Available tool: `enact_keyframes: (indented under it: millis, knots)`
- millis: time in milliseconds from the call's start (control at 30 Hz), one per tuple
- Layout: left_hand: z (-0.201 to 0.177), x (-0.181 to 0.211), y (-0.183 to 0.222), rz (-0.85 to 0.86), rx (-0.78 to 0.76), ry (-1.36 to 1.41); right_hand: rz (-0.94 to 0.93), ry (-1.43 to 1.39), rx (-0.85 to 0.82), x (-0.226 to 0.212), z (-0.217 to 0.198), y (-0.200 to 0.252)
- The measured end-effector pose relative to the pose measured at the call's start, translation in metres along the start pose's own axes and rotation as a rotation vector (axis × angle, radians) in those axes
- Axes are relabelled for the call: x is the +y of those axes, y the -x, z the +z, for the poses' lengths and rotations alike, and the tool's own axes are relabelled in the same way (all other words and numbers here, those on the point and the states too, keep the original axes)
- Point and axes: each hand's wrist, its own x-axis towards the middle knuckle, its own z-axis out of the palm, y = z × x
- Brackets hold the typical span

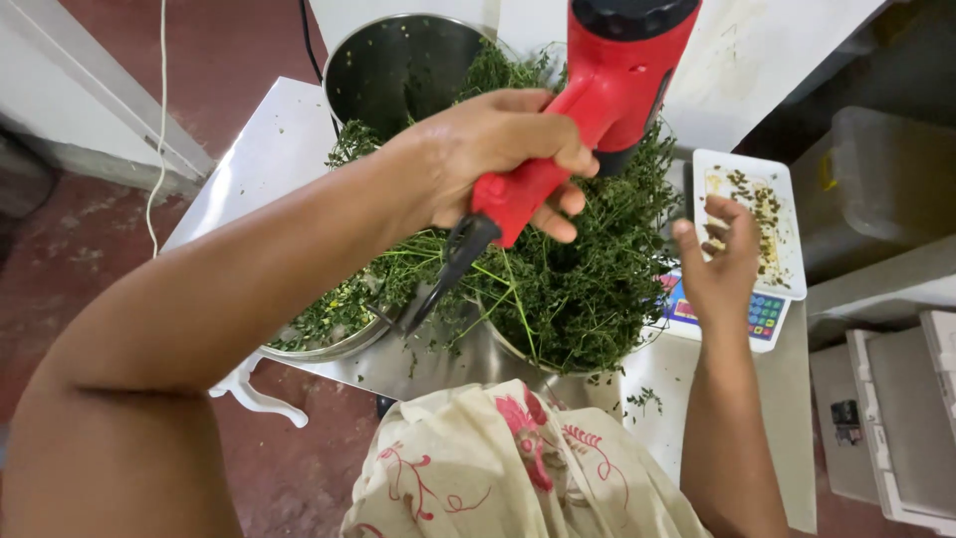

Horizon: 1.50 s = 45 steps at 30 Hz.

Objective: Drying green leaves in a bowl using a heat gun and stirring them by hand

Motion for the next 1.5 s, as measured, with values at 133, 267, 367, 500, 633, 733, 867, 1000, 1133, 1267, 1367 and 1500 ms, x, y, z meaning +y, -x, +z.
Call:
enact_keyframes:
  millis: [133, 267, 367, 500, 633, 733, 867, 1000, 1133, 1267, 1367, 1500]
  knots:
    - [-0.007, -0.013, 0.004, 0.025, -0.046, 0.046, 0.062, -0.04, -0.011, 0.014, 0.018, 0.016]
    - [-0.014, -0.018, 0.006, 0.084, -0.09, 0.09, 0.088, 0.046, -0.075, 0.023, 0.028, 0.025]
    - [-0.019, -0.02, 0.008, 0.118, -0.118, 0.121, 0.14, 0.133, -0.125, 0.023, 0.034, 0.027]
    - [-0.022, -0.021, 0.016, 0.14, -0.124, 0.106, 0.065, 0.197, -0.144, 0.016, 0.038, 0.029]
    - [-0.042, -0.024, 0.03, 0.156, -0.16, 0.087, -0.02, 0.25, -0.076, 0.008, 0.039, 0.033]
    - [-0.055, -0.028, 0.047, 0.078, 0.001, 0.02, -0.146, 0.363, -0.001, 0.003, 0.039, 0.036]
    - [-0.068, -0.037, 0.073, 0.027, 0.171, -0.06, -0.337, 0.383, 0.074, -0.02, 0.047, 0.036]
    - [-0.072, -0.042, 0.106, -0.022, 0.279, -0.13, -0.555, 0.358, 0.048, -0.049, 0.069, 0.031]
    - [-0.09, -0.066, 0.124, 0.167, 0.168, 0.057, -0.66, 0.265, -0.151, -0.058, 0.109, 0.012]
    - [-0.107, -0.067, 0.132, 0.237, 0.121, 0.02, -0.46, 0.371, -0.323, -0.026, 0.171, -0.022]
    - [-0.118, -0.061, 0.135, 0.226, 0.106, -0.018, -0.307, 0.476, -0.37, -0.013, 0.201, -0.034]
    - [-0.137, -0.053, 0.135, 0.217, 0.042, -0.068, -0.464, 0.393, -0.196, 0.006, 0.19, -0.038]
